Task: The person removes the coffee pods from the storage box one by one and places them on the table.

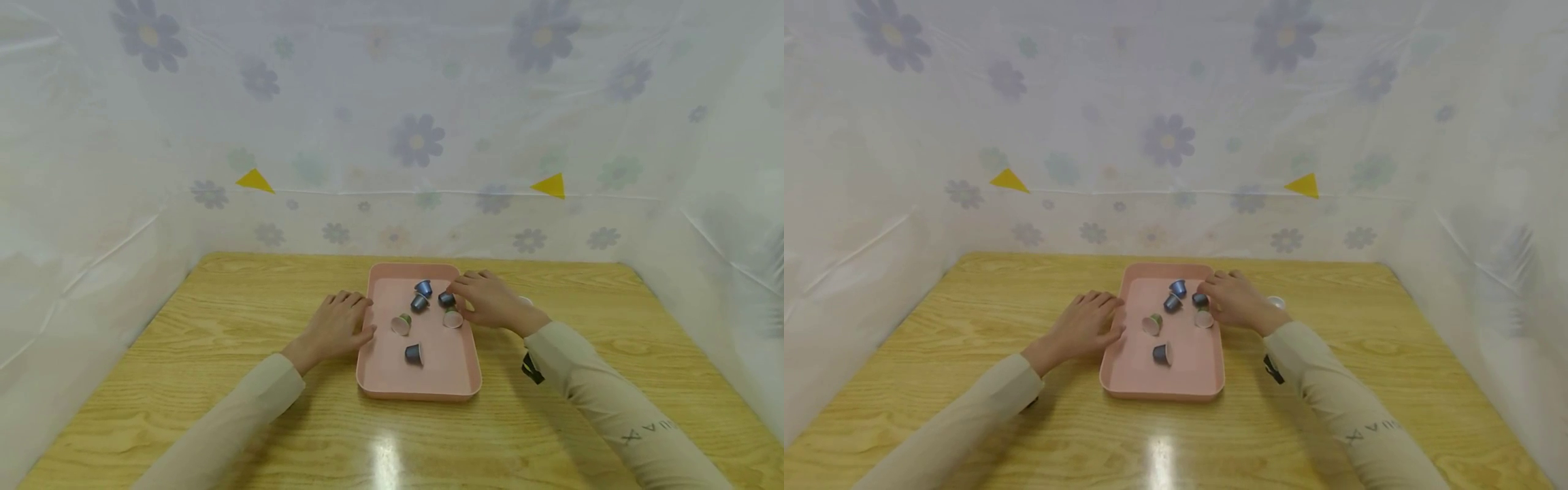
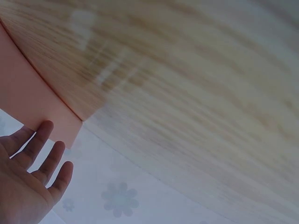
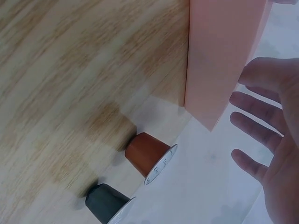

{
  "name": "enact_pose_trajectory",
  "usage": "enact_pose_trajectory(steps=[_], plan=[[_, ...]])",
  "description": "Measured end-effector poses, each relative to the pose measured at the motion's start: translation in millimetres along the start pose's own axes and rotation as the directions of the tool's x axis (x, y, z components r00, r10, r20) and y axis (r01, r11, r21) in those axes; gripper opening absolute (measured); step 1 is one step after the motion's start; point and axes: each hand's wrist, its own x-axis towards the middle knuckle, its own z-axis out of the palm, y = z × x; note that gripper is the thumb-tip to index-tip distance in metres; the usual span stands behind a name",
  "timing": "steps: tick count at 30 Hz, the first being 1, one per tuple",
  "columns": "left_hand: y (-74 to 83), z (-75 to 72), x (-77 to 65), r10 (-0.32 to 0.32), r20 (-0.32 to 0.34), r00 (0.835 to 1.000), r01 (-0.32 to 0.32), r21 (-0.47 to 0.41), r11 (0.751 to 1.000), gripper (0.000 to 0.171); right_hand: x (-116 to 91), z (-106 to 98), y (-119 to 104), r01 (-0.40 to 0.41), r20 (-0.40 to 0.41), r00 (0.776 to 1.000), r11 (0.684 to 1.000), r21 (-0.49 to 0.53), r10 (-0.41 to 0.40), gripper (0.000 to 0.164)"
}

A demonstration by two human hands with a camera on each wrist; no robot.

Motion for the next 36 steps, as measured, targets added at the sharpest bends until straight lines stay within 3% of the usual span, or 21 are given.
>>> enact_pose_trajectory(steps=[18,36], plan=[[0.7,0.8,-0.6,0.003,-0.008,1.000,-0.003,0.008,1.000,0.045,10,-3,-11,-0.019,0.133,0.991,0.999,-0.026,0.022,0.025],[1.2,0.1,-0.8,0.009,-0.010,1.000,-0.009,0.001,1.000,0.045,11,6,-19,0.025,0.142,0.990,1.000,0.002,-0.025,0.025]])
